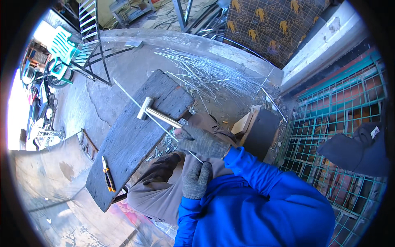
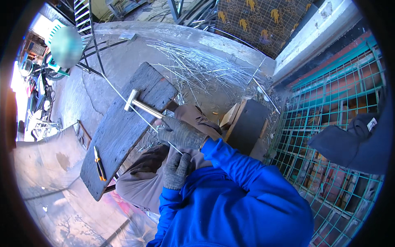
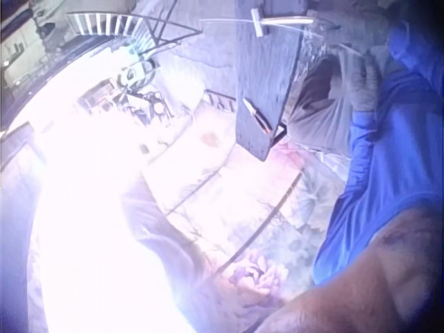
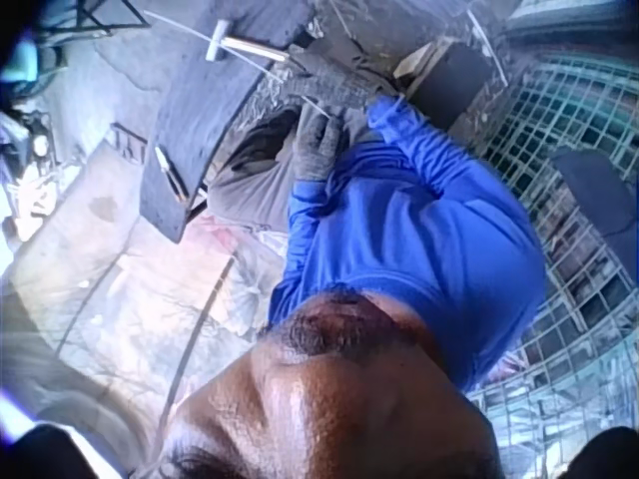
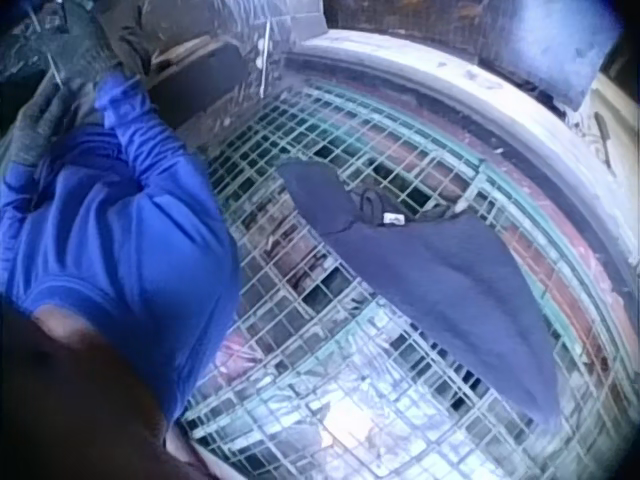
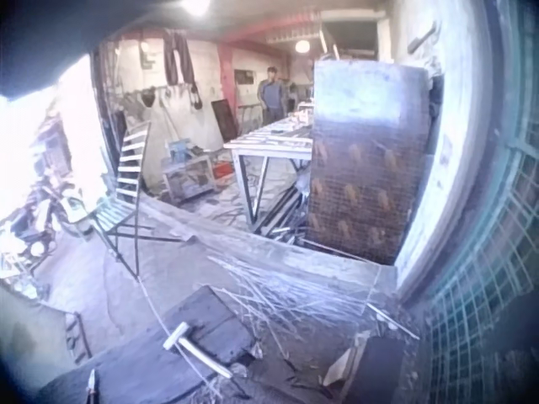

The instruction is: Straightening and preparing metal rods using a hammer and pliers.

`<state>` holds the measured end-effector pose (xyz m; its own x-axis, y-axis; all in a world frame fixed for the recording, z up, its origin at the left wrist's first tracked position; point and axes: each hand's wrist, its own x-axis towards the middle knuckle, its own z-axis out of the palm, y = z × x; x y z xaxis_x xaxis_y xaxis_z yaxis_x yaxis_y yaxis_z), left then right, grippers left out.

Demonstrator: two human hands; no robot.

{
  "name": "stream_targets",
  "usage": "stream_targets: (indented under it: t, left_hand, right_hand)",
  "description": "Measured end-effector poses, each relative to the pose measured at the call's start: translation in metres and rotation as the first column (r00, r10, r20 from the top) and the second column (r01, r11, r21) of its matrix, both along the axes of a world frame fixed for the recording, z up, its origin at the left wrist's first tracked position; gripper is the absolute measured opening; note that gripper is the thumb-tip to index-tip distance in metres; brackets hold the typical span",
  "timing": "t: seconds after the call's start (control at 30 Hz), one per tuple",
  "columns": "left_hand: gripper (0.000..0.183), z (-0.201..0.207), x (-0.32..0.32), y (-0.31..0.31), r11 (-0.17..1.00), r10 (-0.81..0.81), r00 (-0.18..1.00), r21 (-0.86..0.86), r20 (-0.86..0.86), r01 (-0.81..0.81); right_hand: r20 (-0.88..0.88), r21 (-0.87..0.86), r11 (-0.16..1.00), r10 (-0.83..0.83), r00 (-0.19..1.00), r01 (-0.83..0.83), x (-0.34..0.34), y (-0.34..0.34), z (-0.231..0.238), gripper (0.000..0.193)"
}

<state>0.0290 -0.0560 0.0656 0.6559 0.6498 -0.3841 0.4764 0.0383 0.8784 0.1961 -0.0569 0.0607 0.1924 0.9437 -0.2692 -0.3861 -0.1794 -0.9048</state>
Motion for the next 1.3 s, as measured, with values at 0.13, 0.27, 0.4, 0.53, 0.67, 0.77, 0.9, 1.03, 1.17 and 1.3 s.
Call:
stream_targets:
  t: [0.13,0.27,0.4,0.53,0.67,0.77,0.9,1.03,1.17,1.3]
  left_hand:
    - [0.025,0.008,0.021,0.016,0.974,-0.212,0.977,0.075,-0.025,0.214]
    - [0.022,0.014,0.043,0.050,0.966,-0.237,0.970,0.116,0.045,0.231]
    - [0.020,0.023,0.083,0.095,0.938,-0.238,0.967,0.278,0.087,0.206]
    - [0.031,0.027,0.160,0.131,0.883,-0.282,0.959,0.397,0.026,0.249]
    - [0.043,-0.024,0.222,0.170,0.650,-0.124,0.982,0.736,-0.142,0.189]
    - [0.045,-0.060,0.218,0.206,0.596,0.035,0.985,0.795,-0.169,0.115]
    - [0.029,-0.069,0.232,0.187,0.522,0.146,0.919,0.817,-0.366,0.243]
    - [0.025,-0.063,0.245,0.184,0.555,0.135,0.927,0.802,-0.349,0.222]
    - [0.023,-0.064,0.241,0.191,0.551,0.110,0.936,0.805,-0.333,0.222]
    - [0.020,-0.061,0.223,0.204,0.529,0.157,0.934,0.826,-0.321,0.195]
  right_hand:
    - [0.057,0.041,0.993,-0.111,0.992,0.108,0.029,-0.005,-0.002,0.026]
    - [0.166,0.178,0.896,-0.435,0.885,0.406,0.068,-0.021,-0.023,0.026]
    - [-0.093,-0.071,0.798,-0.602,0.793,0.598,0.122,-0.060,-0.045,0.027]
    - [0.152,-0.422,0.755,-0.486,0.860,0.502,0.144,-0.113,-0.106,0.029]
    - [-0.190,-0.246,0.823,-0.560,0.807,0.513,0.116,-0.134,-0.192,0.023]
    - [0.079,-0.470,0.742,-0.503,0.860,0.478,0.101,-0.085,-0.125,0.026]
    - [0.123,-0.625,0.656,-0.453,0.883,0.423,0.128,-0.082,-0.115,0.032]
    - [0.461,-0.493,0.738,-0.227,0.858,0.461,0.219,-0.101,-0.205,0.026]
    - [0.990,-0.130,0.900,0.096,0.103,0.417,0.369,-0.026,-0.232,0.031]
    - [0.922,-0.357,0.650,0.358,0.143,0.671,0.394,0.046,-0.189,0.035]
